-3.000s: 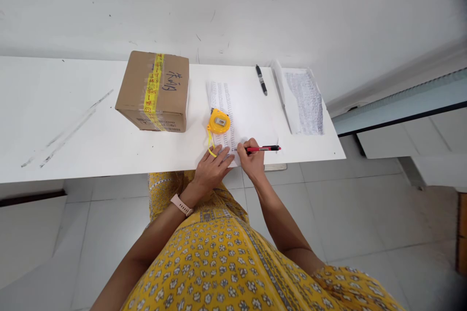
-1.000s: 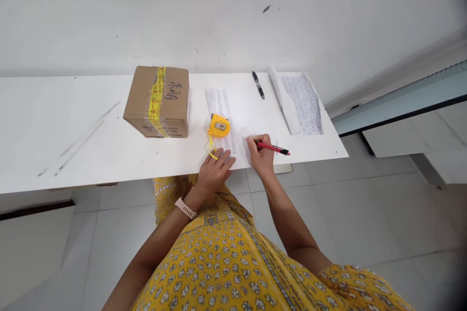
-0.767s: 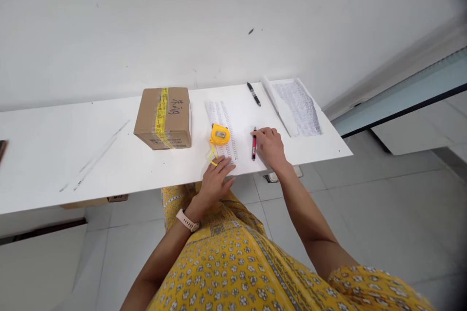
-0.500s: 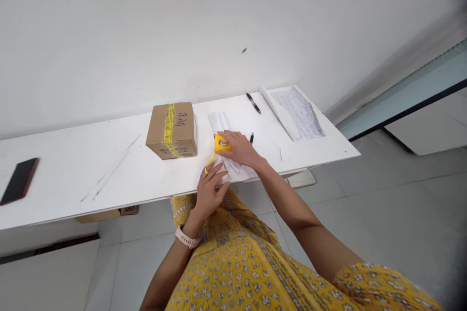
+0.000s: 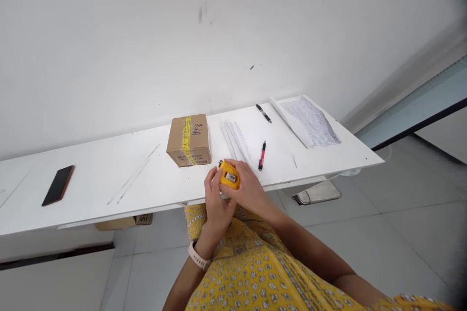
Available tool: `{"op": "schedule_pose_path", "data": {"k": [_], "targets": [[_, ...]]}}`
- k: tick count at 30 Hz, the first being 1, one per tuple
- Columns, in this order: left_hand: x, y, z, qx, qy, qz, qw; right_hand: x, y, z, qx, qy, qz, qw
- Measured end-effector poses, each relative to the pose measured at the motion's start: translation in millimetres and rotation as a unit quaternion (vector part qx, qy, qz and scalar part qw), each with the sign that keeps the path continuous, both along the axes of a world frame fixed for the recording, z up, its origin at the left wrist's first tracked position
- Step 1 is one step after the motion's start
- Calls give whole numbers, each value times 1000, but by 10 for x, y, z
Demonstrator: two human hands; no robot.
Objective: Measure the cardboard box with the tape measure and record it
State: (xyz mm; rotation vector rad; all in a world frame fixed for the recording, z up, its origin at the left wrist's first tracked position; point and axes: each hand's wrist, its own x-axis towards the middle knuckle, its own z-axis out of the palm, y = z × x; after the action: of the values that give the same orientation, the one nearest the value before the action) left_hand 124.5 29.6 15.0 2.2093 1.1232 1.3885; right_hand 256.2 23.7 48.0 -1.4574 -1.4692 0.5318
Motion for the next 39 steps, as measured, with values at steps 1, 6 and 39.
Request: {"op": "schedule_pose_path", "data": {"k": [1, 6, 39], "targets": [[17, -6, 0, 1, -23, -2, 1000, -33, -66, 22, -2, 6, 11, 1000], [-159, -10, 41, -192, -184, -63, 962, 101, -87, 52, -63, 143, 89, 984], [-921, 354, 866, -512, -399, -180, 739, -124, 2267, 891, -120, 48, 149, 980]]}}
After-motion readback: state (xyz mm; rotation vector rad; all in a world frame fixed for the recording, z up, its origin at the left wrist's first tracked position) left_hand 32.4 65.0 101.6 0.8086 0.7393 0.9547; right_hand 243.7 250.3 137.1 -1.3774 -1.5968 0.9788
